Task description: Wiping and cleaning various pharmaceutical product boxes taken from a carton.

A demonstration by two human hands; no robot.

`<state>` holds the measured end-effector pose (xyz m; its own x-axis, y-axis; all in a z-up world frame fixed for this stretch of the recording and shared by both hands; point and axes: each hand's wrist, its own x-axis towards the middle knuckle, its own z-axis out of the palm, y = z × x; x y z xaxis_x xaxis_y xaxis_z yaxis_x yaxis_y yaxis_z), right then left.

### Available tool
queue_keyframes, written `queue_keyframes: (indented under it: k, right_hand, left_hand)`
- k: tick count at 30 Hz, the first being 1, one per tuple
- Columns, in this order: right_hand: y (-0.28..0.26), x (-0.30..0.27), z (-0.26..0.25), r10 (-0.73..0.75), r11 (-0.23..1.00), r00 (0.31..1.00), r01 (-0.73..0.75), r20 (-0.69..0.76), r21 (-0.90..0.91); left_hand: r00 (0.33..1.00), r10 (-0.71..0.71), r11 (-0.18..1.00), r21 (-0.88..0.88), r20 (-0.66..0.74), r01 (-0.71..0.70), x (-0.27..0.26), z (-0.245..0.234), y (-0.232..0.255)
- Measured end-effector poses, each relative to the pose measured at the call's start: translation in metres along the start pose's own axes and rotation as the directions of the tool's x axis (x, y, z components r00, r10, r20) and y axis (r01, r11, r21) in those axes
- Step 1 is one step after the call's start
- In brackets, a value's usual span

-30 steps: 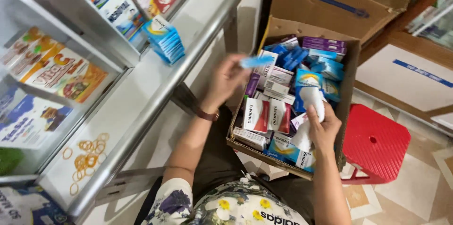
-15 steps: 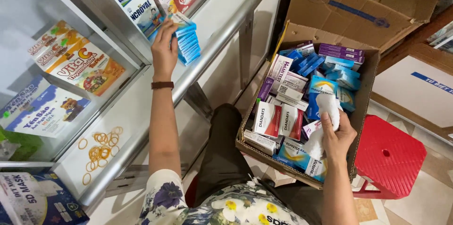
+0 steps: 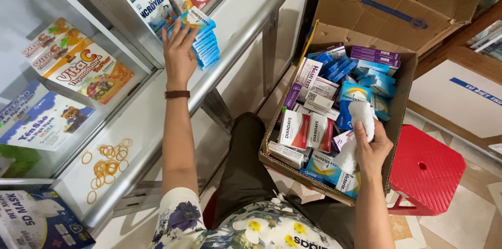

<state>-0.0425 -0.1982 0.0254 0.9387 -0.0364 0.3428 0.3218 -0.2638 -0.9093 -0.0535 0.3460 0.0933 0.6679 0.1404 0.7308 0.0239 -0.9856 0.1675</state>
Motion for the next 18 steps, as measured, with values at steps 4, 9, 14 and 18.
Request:
queue_keyframes:
  k: [4,9,14,18]
  right_hand:
    - [0.001,0.001,0.000,0.003,1.000,1.000,-0.003,0.001,-0.003]
    - [0.005,0.000,-0.001,0.005,0.996,1.000,-0.005,0.002,0.088]
    - [0.010,0.003,-0.009,0.101,0.947,0.995,-0.100,0.011,0.304]
    - [-0.022,0.011,-0.024,0.208,0.837,0.978,-0.185,0.015,0.515]
  left_hand:
    - [0.999,-0.026,0.999,0.028,-0.023,0.027,-0.006,0.005,-0.004]
    - [0.994,-0.055,0.998,0.026,-0.090,0.058,-0.007,0.000,0.007]
    - [0.981,-0.063,0.984,-0.175,-0.183,0.031,-0.005,0.001,0.063]
    - [0.988,0.080,0.945,-0.304,-0.135,-0.118,-0.002,0.005,0.140]
